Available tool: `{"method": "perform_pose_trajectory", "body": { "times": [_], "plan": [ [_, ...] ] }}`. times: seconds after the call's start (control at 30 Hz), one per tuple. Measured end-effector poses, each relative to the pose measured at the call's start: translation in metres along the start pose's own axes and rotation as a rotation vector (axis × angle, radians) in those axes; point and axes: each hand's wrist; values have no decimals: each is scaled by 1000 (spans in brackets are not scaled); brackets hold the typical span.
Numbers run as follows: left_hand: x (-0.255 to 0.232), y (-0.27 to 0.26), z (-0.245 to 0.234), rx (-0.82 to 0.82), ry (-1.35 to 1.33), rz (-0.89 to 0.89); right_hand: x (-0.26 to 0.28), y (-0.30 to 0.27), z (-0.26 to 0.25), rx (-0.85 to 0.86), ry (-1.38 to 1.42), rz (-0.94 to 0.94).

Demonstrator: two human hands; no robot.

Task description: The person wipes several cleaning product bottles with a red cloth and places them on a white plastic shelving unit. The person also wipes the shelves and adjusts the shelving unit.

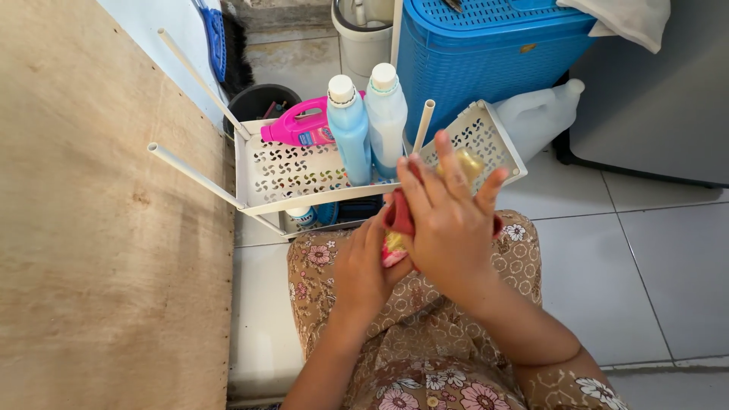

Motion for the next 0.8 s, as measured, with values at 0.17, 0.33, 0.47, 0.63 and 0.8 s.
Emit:
{"method": "perform_pose_trajectory", "body": {
  "times": [0.17,0.33,0.47,0.63,0.8],
  "plan": [
    [15,-13,3,91,-313,-181,7,-36,31,-204,213,-172],
    [37,-26,19,211,-956,-309,-8,-43,44,-176,1340,55],
    [66,-46,40,397,-1256,-415,-23,-20,22,-55,1834,282],
    [103,-66,61,631,-1423,-390,-26,16,20,392,2456,378],
    [95,-44,46,579,-1337,-491,-26,25,26,380,2249,480]
  ]
}}
Point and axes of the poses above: each hand's wrist, its own y-axis towards the middle knuckle, its own z-axis out of the palm, x = y × z, and after that the axes turned 7 degrees about y, right-handed
